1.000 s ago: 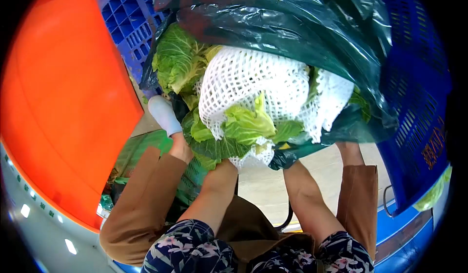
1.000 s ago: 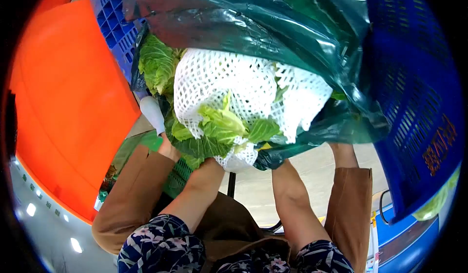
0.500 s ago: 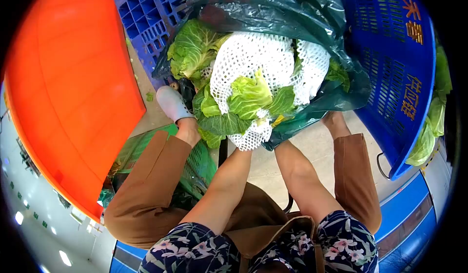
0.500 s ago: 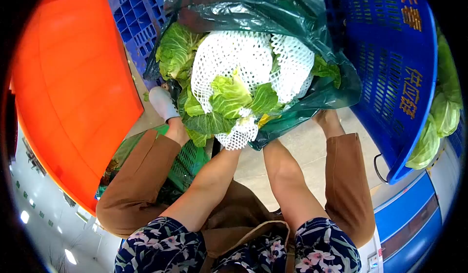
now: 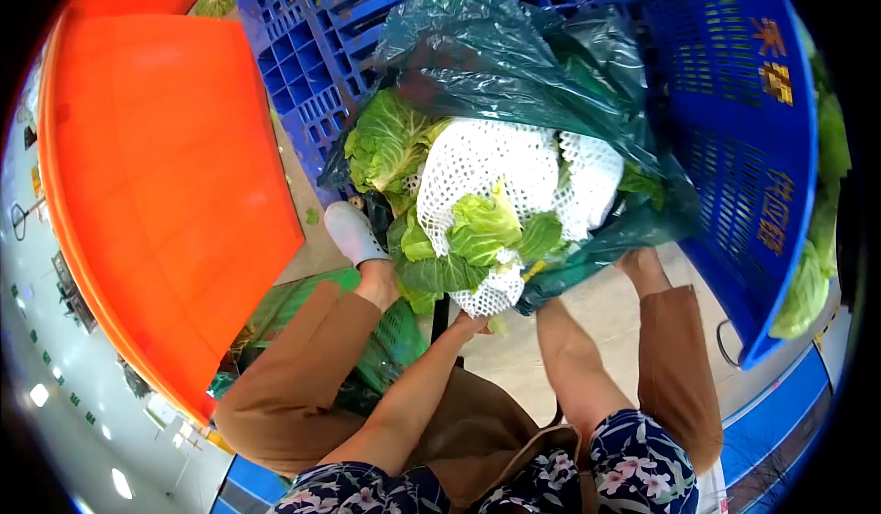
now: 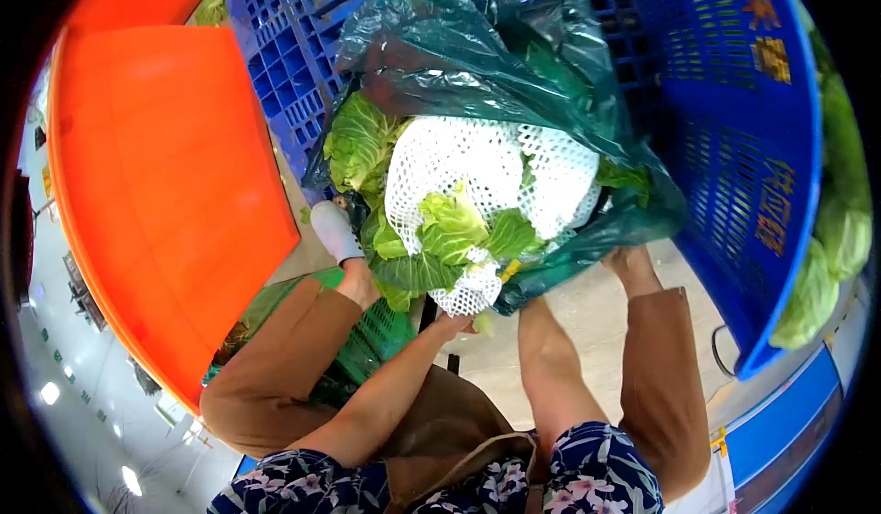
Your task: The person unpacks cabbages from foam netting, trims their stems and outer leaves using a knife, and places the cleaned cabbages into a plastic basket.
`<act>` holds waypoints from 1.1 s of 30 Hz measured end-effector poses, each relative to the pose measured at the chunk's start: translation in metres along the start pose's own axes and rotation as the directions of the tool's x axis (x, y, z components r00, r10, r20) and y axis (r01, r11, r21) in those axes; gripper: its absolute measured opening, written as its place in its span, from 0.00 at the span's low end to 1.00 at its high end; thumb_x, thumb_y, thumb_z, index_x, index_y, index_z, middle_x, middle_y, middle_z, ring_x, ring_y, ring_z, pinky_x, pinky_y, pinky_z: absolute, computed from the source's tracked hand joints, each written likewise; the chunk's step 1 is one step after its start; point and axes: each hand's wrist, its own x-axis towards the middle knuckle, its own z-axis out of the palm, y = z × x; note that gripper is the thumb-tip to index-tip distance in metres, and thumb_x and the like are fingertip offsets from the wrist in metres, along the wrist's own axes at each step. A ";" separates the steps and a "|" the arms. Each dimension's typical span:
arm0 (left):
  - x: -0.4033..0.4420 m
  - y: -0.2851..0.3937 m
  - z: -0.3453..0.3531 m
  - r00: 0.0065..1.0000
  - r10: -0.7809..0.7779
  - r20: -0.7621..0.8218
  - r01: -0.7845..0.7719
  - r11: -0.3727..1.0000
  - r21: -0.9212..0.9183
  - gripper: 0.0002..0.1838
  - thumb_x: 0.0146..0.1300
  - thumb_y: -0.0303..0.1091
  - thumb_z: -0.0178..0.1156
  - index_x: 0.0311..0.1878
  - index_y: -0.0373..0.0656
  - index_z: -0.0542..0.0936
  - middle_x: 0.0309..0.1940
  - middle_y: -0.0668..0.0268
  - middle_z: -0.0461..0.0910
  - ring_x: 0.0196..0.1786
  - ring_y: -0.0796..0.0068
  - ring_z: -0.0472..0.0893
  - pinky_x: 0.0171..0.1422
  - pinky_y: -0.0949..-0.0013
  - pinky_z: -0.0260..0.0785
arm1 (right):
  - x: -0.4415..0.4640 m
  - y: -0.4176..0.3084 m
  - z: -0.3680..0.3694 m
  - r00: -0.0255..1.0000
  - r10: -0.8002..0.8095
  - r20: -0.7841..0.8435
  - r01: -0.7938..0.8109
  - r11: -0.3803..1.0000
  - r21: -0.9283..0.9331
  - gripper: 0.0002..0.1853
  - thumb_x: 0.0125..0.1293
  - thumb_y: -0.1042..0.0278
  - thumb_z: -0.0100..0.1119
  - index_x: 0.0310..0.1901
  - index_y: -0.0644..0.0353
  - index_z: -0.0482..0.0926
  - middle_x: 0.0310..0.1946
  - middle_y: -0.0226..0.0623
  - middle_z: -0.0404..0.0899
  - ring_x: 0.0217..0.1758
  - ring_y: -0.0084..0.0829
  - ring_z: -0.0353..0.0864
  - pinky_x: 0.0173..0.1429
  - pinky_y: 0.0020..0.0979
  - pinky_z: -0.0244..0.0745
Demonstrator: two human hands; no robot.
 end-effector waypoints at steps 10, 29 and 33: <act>-0.144 0.162 0.002 0.710 0.455 0.538 -0.551 0.834 0.023 0.14 0.65 0.36 0.59 0.49 0.37 0.79 0.40 0.62 0.81 0.35 0.75 0.80 0.39 0.69 0.77 | -0.161 -0.007 -0.083 0.985 -0.169 0.044 0.164 0.983 0.085 0.07 0.62 0.76 0.51 0.39 0.62 0.65 0.20 0.38 0.70 0.12 0.29 0.67 0.14 0.30 0.62; -0.021 0.045 -0.066 0.952 -0.182 -0.246 -0.133 0.479 -0.868 0.34 0.57 0.57 0.59 0.60 0.43 0.71 0.60 0.58 0.72 0.62 0.56 0.70 0.62 0.49 0.61 | -0.283 -0.298 0.036 -0.372 -0.775 0.511 0.735 -0.582 -0.348 0.25 0.56 0.66 0.64 0.56 0.55 0.71 0.57 0.51 0.65 0.56 0.55 0.68 0.57 0.47 0.66; -0.029 0.063 -0.068 0.999 0.049 -0.017 -0.036 0.415 -0.909 0.43 0.56 0.62 0.58 0.71 0.51 0.56 0.72 0.62 0.54 0.74 0.62 0.51 0.74 0.46 0.36 | -0.284 -0.326 0.073 -0.132 -0.782 0.609 0.649 -0.533 -0.544 0.29 0.56 0.65 0.63 0.61 0.49 0.69 0.51 0.47 0.73 0.53 0.51 0.72 0.56 0.46 0.67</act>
